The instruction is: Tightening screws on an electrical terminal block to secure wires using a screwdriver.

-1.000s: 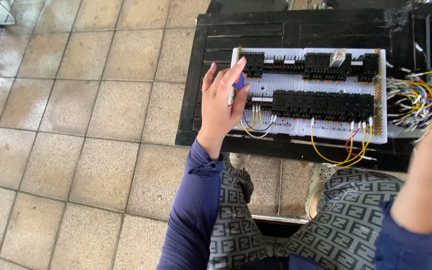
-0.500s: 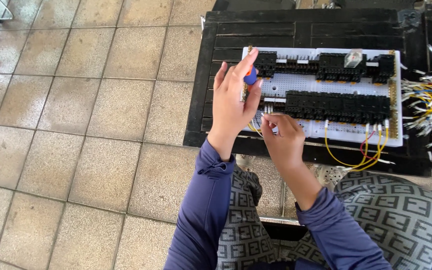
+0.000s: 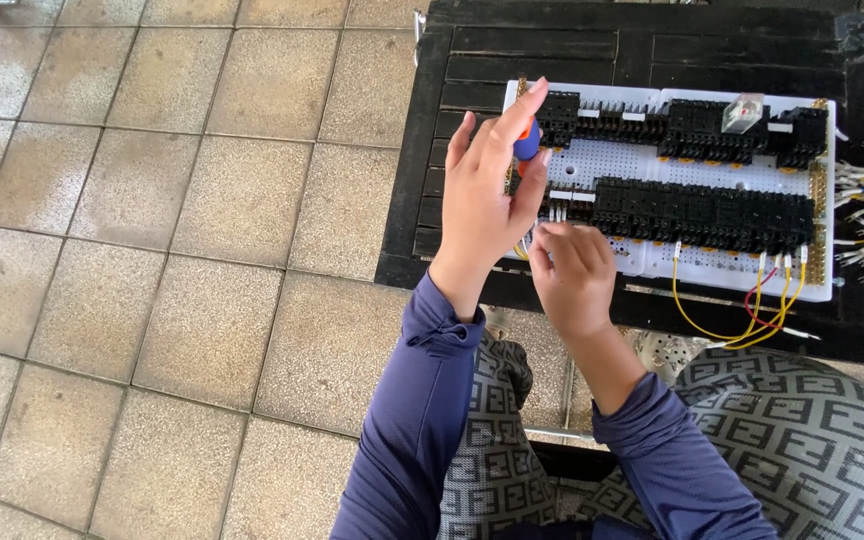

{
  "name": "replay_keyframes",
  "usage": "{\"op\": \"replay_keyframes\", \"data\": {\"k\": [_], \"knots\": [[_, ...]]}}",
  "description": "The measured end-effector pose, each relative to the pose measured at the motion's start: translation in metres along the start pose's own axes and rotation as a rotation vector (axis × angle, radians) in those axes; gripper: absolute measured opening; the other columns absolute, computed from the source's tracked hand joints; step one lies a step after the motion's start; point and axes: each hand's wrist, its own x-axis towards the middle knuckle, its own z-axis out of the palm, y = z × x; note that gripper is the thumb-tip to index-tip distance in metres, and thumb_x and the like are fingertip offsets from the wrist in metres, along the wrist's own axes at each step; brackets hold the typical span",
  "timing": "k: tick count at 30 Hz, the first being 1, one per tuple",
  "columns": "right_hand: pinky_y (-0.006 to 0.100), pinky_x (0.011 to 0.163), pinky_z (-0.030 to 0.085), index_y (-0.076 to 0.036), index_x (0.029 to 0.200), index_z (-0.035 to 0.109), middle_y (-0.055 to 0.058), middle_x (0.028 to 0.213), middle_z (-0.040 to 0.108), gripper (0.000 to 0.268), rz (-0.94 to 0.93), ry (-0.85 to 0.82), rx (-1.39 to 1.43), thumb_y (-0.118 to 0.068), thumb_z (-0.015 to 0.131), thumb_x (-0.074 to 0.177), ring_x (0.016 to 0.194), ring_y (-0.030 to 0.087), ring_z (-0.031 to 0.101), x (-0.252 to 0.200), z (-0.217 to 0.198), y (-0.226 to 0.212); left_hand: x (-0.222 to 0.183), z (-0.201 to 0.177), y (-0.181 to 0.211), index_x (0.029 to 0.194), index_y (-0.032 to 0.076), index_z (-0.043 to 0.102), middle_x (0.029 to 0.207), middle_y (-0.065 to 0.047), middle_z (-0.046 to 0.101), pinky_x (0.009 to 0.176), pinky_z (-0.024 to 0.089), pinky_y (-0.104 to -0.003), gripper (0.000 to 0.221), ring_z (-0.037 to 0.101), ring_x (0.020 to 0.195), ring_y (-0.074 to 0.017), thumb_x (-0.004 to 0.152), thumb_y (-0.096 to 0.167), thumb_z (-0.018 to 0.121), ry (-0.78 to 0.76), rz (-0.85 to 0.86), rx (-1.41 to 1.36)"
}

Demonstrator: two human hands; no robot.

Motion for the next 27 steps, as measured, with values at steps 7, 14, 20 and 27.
{"op": "replay_keyframes", "data": {"k": [7,14,20,27], "knots": [[0.039,0.083,0.059,0.002,0.092,0.072,0.014,0.103,0.069,0.012,-0.089,-0.003,-0.002,0.009,0.081,0.090,0.093,0.031,0.063,0.002,0.000,-0.002,0.002,0.003,0.000,0.153,0.032,0.043,0.127,0.011,0.069,0.133,0.036,-0.049,0.048,0.069,0.101,-0.0087,0.111,0.023,0.066,0.056,0.054,0.022],[0.040,0.086,0.059,0.005,0.097,0.073,0.015,0.106,0.068,0.013,-0.070,-0.017,-0.002,0.012,0.080,0.089,0.096,0.032,0.063,-0.001,0.001,-0.002,0.001,0.007,0.001,0.148,0.039,0.049,0.102,0.012,0.058,0.124,0.041,-0.039,0.046,0.059,0.089,-0.0081,0.109,0.037,0.071,0.059,0.063,0.175],[0.039,0.084,0.058,0.004,0.089,0.067,0.015,0.105,0.065,0.014,-0.071,-0.002,0.022,0.016,0.075,0.089,0.096,0.032,0.061,0.002,-0.001,-0.003,0.002,0.004,0.005,0.157,0.027,0.040,0.131,0.002,0.068,0.134,0.036,-0.050,0.062,0.066,0.125,-0.0149,0.101,0.007,0.054,0.016,0.078,-0.063],[0.040,0.083,0.057,0.003,0.090,0.067,0.016,0.105,0.065,0.014,-0.094,-0.010,0.005,0.014,0.075,0.090,0.094,0.034,0.062,0.000,0.000,-0.001,0.002,0.009,0.000,0.156,0.036,0.041,0.110,0.007,0.058,0.112,0.048,-0.035,0.051,0.065,0.110,-0.0117,0.114,0.026,0.069,0.063,0.141,0.022]]}}
